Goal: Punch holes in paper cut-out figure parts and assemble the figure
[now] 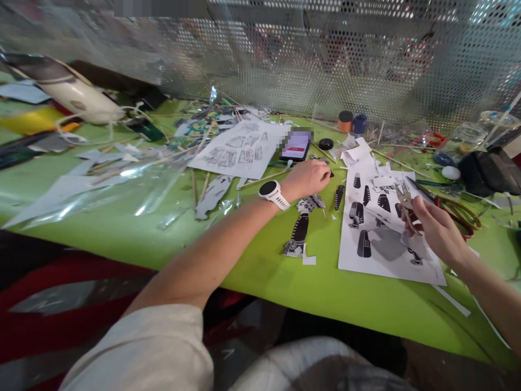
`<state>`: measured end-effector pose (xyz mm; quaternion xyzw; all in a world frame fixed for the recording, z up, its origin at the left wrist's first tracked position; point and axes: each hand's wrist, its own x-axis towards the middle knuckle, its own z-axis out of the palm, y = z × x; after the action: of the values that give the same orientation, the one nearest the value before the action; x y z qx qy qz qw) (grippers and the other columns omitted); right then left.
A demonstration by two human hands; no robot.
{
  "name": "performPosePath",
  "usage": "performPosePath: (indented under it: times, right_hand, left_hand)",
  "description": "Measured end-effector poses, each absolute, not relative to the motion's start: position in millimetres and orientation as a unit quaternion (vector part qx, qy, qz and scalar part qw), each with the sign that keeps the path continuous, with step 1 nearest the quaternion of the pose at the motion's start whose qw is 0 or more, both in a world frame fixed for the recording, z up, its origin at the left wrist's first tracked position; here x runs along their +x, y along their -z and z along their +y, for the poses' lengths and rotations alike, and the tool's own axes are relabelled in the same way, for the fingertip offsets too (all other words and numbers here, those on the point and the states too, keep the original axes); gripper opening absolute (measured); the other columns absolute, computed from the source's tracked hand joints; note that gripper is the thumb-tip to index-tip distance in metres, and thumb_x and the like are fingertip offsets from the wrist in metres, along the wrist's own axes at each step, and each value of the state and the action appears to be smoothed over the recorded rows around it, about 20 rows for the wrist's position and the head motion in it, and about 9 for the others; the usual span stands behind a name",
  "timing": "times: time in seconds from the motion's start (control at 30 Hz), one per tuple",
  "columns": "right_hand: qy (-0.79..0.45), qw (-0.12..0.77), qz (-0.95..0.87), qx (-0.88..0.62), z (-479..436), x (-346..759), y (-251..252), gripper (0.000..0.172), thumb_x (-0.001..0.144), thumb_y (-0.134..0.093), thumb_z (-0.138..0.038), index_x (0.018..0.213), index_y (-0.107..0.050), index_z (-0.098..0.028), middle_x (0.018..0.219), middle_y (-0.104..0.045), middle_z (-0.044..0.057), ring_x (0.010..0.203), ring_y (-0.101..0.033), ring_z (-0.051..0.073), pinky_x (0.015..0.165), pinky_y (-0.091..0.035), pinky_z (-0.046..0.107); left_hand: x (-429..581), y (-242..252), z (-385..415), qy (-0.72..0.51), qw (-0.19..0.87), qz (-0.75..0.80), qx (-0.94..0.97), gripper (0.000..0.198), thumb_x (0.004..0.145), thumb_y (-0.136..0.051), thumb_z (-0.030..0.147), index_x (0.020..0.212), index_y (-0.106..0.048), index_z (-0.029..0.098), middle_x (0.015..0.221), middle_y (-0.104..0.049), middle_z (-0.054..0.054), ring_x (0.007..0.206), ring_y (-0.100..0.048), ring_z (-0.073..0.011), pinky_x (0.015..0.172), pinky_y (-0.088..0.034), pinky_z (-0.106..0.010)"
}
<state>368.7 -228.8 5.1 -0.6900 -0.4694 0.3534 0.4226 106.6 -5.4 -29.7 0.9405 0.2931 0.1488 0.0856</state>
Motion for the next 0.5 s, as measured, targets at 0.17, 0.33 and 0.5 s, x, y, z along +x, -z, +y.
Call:
performPosePath:
  times: [0.17,0.33,0.5]
  right_hand:
    - [-0.358,0.444,-0.455,-0.684,-226.5,368.9,-3.5,0.067,0.079,-0.062,-0.093,0.071,-0.064,-0.026,0.077,-0.061,0.004,0.072,-0.058,0.021,0.064,-0.058,0.037]
    - [-0.375,0.540,-0.380,-0.651,-227.4,366.2,-4.6,0.060,0.072,-0.077,-0.086,0.086,-0.072,-0.027,0.084,-0.067,0.003,0.072,-0.056,0.020,0.061,-0.055,0.035]
    - [-0.400,0.586,-0.326,-0.625,-225.4,364.6,-8.9,0.051,0.067,-0.092,-0.070,0.087,-0.074,-0.028,0.083,-0.067,0.002,0.073,-0.059,0.018,0.059,-0.054,0.031]
  left_hand:
    - [105.0,26.7,-4.2,-0.131,0.071,0.319,0.936,0.042,0.106,-0.047,0.034,0.123,-0.079,0.012,0.123,-0.078,-0.019,0.109,-0.074,-0.0313,0.093,-0.059,-0.045]
    - [103.2,26.2,-2.2,-0.109,0.081,0.332,0.933,0.050,0.106,-0.049,0.042,0.143,-0.070,0.014,0.132,-0.077,-0.019,0.115,-0.073,-0.0314,0.096,-0.058,-0.045]
    - [104.2,29.4,-1.9,-0.140,0.053,0.319,0.936,0.037,0.104,-0.048,0.029,0.118,-0.081,0.019,0.110,-0.082,-0.013,0.098,-0.076,-0.0261,0.086,-0.059,-0.039]
